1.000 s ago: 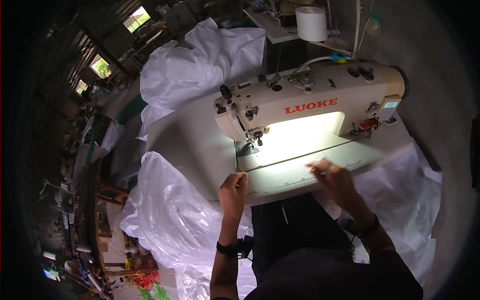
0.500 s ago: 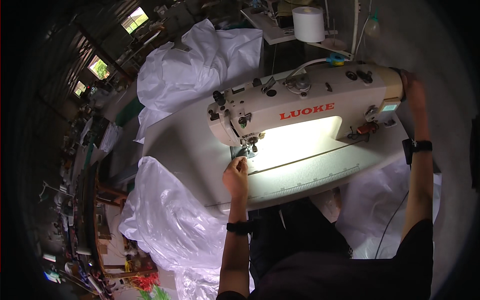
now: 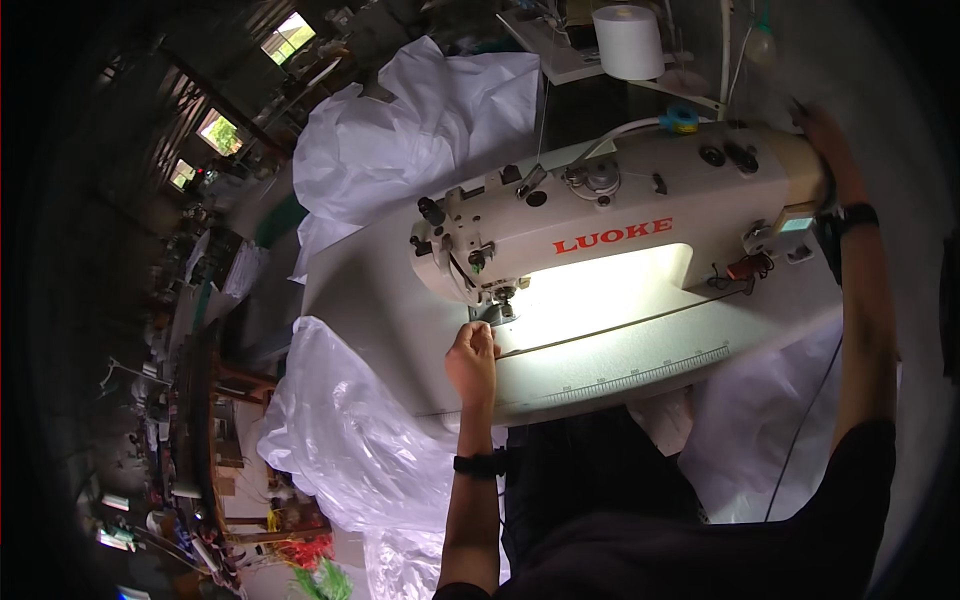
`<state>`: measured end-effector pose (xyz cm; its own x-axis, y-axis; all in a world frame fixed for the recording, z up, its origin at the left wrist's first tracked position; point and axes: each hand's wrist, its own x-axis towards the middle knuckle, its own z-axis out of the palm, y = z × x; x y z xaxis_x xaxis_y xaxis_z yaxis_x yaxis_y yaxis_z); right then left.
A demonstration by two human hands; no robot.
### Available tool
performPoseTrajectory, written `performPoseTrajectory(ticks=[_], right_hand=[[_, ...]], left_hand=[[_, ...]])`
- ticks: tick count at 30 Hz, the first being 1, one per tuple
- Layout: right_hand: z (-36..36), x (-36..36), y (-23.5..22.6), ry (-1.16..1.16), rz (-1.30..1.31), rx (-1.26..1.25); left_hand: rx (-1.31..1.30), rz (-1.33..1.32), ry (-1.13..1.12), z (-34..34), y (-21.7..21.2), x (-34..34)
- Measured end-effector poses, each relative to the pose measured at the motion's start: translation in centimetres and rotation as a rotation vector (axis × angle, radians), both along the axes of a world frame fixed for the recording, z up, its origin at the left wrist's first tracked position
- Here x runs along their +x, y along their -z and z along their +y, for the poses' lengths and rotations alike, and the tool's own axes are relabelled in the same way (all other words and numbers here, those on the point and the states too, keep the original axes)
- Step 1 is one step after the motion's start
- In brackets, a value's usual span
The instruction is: The person threads a sewing machine, trims the thread with snips, and then guides a large white plastic sheet under the needle to sew a seam. They then fold and reposition the plastic material by hand, aligning the edges before sewing another section.
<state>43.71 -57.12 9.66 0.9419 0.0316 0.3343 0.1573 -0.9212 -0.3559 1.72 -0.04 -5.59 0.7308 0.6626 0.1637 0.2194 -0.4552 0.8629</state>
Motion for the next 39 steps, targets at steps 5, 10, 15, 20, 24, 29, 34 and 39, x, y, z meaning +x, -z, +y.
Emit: performPoseTrajectory(ticks=[5, 10, 15, 20, 24, 29, 34, 39], right_hand=[[2.0, 2.5, -1.5, -0.073, -0.068, 0.108], [-3.0, -2.3, 2.0, -0.006, -0.337, 0.054], [-3.2, -2.7, 2.7, -0.251, -0.122, 0.176], [0.5, 1.0, -0.7, -0.092, 0.132, 0.311], [2.7, -2.4, -3.9, -0.084, -0.231, 0.143], [8.2, -19.3, -0.8, -0.305, -0.658, 0.752], [21.6, -33.6, 11.6, -0.515, 0.121, 0.571], [29.7, -35.6, 14.5, -0.536, 0.056, 0.380]], left_hand=[[0.162, 0.011, 0.028, 0.0, -0.2, 0.3], [0.296, -0.031, 0.017, -1.1, -0.3, 0.1], [0.487, 0.151, 0.072, -2.1, -1.3, -2.2], [0.439, 0.053, 0.066, -3.1, -1.4, -3.6], [0.455, -0.008, 0.071, -3.3, -1.0, -3.1], [0.570, -0.027, 0.065, -2.7, -0.2, -1.3], [0.504, 0.137, 0.016, -1.5, 0.4, 1.2], [0.359, 0.085, -0.097, 0.1, 0.3, 2.3]])
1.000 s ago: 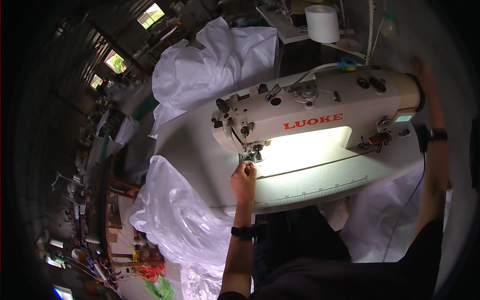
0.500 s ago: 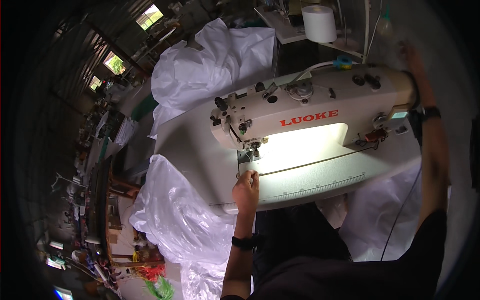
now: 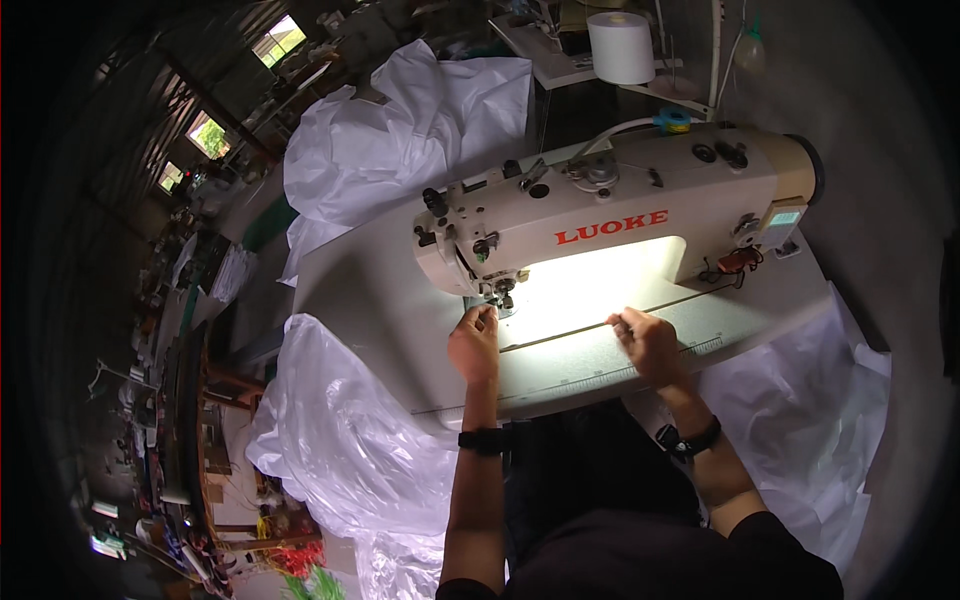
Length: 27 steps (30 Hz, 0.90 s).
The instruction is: The person threads a sewing machine, trims the thread with snips, and then guides a large white plastic sheet under the needle to sew a seam. They then fold and reposition the plastic material by hand, aligning the edges before sewing another section.
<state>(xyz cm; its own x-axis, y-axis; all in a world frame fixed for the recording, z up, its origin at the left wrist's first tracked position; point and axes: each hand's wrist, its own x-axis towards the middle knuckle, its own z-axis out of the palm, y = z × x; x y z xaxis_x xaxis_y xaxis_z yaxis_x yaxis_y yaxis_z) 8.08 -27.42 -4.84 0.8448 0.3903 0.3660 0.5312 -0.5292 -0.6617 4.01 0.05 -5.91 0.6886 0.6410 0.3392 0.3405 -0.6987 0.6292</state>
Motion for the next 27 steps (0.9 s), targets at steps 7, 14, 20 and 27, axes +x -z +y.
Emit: performPoseTrajectory(ticks=[7, 14, 20, 27], right_hand=[[0.5, 0.1, 0.7, 0.049, -0.111, -0.032], [0.8, 0.0, 0.7, 0.046, -0.159, -0.067], [1.1, -0.5, -0.2, 0.042, -0.095, -0.006], [6.4, -1.1, -0.4, -0.191, 0.181, 0.009]], left_hand=[[-0.084, -0.040, -0.003, 0.2, 0.1, -0.1], [-0.057, -0.093, -0.005, 0.2, 0.2, 0.0], [-0.083, -0.134, 0.011, 0.0, 0.4, 0.1], [-0.269, -0.271, 0.271, 0.3, 1.4, 0.0]])
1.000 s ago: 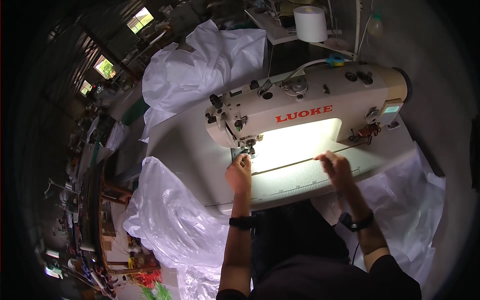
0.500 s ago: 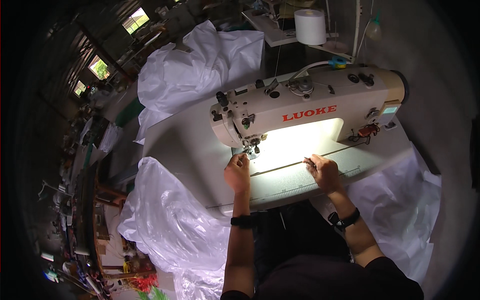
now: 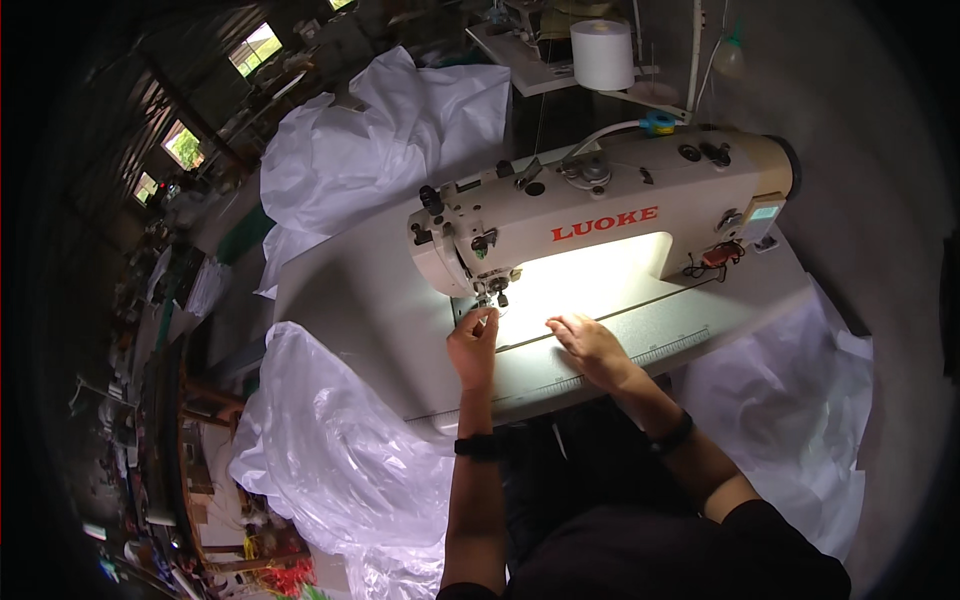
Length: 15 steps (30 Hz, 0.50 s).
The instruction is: The person threads a sewing machine, trims the thread with snips, and then guides a large white plastic sheet under the needle to sew a seam. They then fold and reposition the plastic material by hand, aligning the edges before sewing another section.
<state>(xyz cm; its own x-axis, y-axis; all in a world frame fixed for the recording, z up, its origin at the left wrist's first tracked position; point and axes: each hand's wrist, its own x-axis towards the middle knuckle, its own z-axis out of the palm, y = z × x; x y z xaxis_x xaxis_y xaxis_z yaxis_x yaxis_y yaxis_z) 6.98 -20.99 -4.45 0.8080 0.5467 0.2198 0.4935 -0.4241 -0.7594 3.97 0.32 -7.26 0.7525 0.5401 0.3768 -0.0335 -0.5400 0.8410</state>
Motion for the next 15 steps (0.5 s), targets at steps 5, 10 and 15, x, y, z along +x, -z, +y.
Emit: performPoseTrajectory(ticks=[5, 10, 15], right_hand=[[4.1, 1.7, 0.1, -0.032, 0.108, -0.181], [6.2, 2.3, 0.4, 0.032, 0.104, -0.129], [6.2, 2.7, 0.9, 0.099, 0.109, 0.125]], left_hand=[[-0.079, -0.032, 0.049, 0.3, 0.6, 0.2], [-0.102, -0.063, 0.083, 0.2, 0.6, 0.3], [-0.077, 0.016, 0.057, 0.0, -0.1, 0.0]])
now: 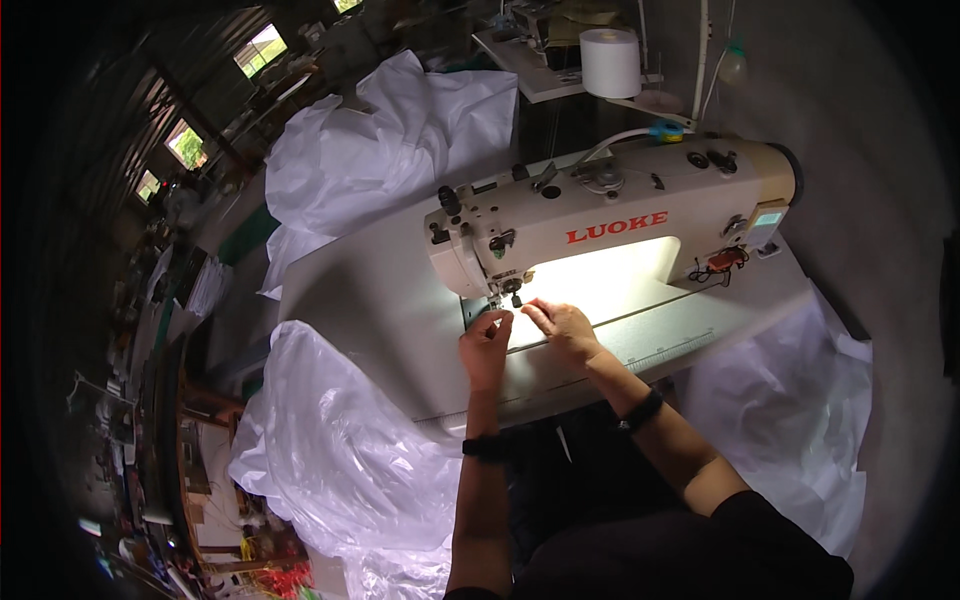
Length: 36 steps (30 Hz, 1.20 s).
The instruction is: The person threads a sewing machine, trims the thread with snips, and then guides a large white plastic sheet under the needle to sew a seam. They then fold and reposition the plastic material by hand, aligning the edges before sewing another section.
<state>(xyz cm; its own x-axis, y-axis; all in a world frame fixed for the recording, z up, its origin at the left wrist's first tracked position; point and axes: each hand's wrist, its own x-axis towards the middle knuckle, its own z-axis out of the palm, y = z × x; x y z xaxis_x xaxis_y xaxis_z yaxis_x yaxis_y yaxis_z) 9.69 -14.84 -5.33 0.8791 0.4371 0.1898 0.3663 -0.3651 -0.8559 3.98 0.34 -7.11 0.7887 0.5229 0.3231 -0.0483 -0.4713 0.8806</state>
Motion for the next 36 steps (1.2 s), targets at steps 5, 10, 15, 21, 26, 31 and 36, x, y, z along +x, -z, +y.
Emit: performPoseTrajectory(ticks=[5, 10, 15, 21, 26, 31, 36], right_hand=[[-2.6, 0.6, 0.7, 0.213, -0.326, -0.267], [-3.7, 0.7, 1.1, 0.184, -0.379, -0.156], [-3.5, 0.6, 1.1, 0.210, -0.360, -0.227], [-3.6, 0.6, 1.2, 0.208, -0.373, -0.220], [-3.5, 0.6, 1.2, 0.207, -0.360, -0.220], [-3.5, 0.7, 1.2, 0.211, -0.397, -0.194], [-3.4, 0.5, 1.1, 0.207, -0.395, -0.266]], left_hand=[[0.093, 0.013, -0.091, -0.2, -0.5, -0.1], [0.147, 0.014, -0.237, -0.4, -0.5, 0.0], [0.178, 0.027, -0.269, -0.4, -0.4, 0.2], [0.284, 0.047, -0.294, -0.3, -0.1, 0.5], [0.317, 0.072, -0.319, -0.4, -0.1, 0.7], [0.345, 0.128, -0.352, -0.6, -0.5, 0.7], [0.355, 0.165, -0.354, -0.7, -0.7, 0.9]])
